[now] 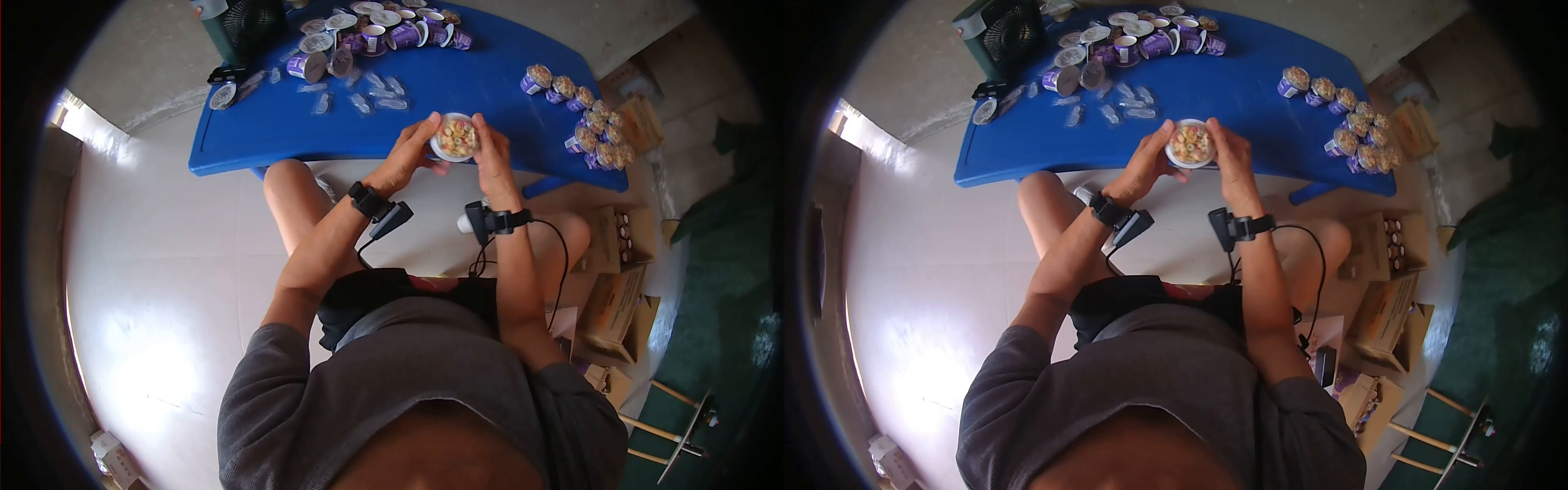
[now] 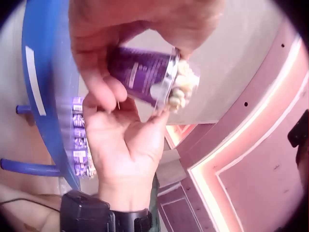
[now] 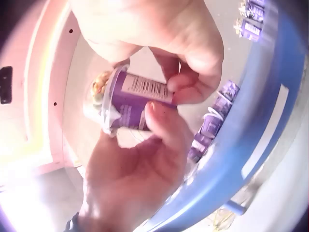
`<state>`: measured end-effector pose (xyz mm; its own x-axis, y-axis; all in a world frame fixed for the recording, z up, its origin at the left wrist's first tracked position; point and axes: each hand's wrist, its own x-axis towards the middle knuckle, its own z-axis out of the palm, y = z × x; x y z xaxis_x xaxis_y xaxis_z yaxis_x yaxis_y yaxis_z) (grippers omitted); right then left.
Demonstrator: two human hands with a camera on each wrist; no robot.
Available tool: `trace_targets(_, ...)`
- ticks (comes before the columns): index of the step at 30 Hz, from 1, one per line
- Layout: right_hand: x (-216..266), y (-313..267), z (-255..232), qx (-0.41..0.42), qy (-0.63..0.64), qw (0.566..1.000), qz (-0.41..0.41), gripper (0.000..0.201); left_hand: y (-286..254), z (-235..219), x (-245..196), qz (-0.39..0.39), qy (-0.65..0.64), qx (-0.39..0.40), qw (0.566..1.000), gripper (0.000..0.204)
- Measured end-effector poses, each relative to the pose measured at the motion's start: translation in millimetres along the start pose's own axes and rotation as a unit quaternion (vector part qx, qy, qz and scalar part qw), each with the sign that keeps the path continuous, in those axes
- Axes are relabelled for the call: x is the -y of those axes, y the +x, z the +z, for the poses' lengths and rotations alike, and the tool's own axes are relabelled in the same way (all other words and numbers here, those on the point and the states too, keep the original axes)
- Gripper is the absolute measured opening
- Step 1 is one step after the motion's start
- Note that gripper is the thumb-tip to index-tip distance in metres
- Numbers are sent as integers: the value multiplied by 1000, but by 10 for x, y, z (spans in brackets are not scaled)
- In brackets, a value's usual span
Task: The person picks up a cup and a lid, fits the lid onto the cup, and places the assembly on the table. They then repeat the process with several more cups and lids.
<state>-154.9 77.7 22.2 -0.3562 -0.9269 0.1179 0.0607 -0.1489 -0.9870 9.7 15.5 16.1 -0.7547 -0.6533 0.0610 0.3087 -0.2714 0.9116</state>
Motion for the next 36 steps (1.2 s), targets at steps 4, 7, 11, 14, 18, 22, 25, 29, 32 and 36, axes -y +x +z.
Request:
trace_targets(4,175,29,7,104,-130,986,-4,38,9,1,21,-64,65,3,996,69)
trace_targets(7,39,-17,118,87,-119,988,-52,38,65,-40,112,-17,69,-45,997,63)
trace_targets(11,-65,-184,253,-52,-54,996,-56,40,36,32,119,-14,7,-72,997,60)
trace_targets(14,0,-213,235,-53,-23,998,-28,42,3,103,118,-26,-15,-78,997,61)
trace_targets(18,193,-74,28,40,-70,997,8,44,-20,44,32,-32,27,-13,999,66)
trace_targets(22,261,6,26,84,-85,991,54,46,24,-55,-3,-48,106,33,993,67)
trace_targets(25,149,-89,216,6,0,999,36,48,46,-3,15,14,-14,-9,1000,65)
trace_targets(29,-50,-191,244,-91,-20,996,4,48,13,45,-4,-7,-40,-45,998,64)
trace_targets(32,-34,-106,30,-5,-128,992,4,48,-8,-25,-2,-47,11,12,999,59)
trace_targets(36,34,4,92,54,-115,992,8,47,63,-15,71,-49,28,-43,997,61)
